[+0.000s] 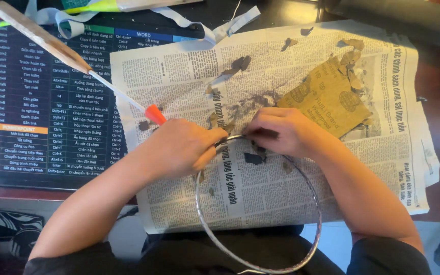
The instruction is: Sanding the frame of a badminton racket using sandpaper.
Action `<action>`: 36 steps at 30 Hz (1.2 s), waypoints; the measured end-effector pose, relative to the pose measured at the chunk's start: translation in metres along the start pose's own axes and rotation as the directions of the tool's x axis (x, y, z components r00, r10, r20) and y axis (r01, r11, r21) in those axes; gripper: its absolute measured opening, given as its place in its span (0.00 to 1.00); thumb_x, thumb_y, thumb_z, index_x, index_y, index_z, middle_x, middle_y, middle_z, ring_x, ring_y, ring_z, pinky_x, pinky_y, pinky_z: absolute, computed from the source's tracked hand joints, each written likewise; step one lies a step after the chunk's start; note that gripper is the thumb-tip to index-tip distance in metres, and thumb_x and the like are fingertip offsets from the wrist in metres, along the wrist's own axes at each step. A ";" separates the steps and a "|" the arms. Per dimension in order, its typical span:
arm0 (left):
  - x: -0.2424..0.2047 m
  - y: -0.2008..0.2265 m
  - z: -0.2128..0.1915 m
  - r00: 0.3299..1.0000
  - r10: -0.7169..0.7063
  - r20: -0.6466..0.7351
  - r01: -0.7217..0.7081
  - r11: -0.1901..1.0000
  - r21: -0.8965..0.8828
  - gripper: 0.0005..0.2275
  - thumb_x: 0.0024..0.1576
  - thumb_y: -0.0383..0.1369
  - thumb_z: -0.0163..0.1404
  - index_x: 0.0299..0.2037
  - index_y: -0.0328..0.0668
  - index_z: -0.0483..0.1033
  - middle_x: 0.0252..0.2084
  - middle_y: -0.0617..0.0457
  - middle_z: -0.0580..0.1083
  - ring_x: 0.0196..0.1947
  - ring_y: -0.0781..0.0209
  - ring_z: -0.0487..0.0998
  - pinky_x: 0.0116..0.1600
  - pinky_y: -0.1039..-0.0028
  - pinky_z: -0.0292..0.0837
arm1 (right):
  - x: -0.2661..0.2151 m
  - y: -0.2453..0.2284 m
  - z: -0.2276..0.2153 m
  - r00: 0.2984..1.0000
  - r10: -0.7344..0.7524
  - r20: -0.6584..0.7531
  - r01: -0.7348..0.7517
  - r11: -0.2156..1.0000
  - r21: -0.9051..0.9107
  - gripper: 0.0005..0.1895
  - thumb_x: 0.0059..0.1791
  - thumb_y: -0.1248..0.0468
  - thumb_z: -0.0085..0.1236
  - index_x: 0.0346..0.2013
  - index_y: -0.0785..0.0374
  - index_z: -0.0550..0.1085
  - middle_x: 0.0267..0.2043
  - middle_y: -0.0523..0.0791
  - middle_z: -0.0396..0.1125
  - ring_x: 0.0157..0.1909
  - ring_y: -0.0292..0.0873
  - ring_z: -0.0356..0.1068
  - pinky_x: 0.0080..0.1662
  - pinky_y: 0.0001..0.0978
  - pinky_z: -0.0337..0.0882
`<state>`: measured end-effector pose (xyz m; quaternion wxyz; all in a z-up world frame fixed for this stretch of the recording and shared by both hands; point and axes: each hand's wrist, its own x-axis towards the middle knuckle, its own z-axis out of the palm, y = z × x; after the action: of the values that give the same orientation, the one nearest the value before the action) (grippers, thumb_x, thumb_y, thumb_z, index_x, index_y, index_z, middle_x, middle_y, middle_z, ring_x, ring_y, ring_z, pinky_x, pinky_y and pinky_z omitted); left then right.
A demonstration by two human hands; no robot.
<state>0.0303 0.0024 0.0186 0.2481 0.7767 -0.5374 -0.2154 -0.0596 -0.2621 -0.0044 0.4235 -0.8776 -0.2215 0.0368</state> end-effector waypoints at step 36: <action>0.031 0.011 -0.034 0.925 -0.176 0.336 0.219 0.971 -0.095 0.16 0.51 0.38 0.49 0.48 0.51 0.83 0.37 0.49 0.79 0.44 0.49 0.76 0.50 0.58 0.70 | 0.003 -0.015 0.014 0.992 -0.109 -0.060 0.108 0.994 -0.016 0.11 0.44 0.68 0.67 0.38 0.67 0.75 0.34 0.47 0.69 0.36 0.49 0.73 0.37 0.39 0.73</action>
<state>0.0532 -0.0250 0.0501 0.1833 0.7628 -0.4748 -0.3989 -0.0661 -0.2420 -0.0016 0.4258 -0.8677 -0.2562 -0.0142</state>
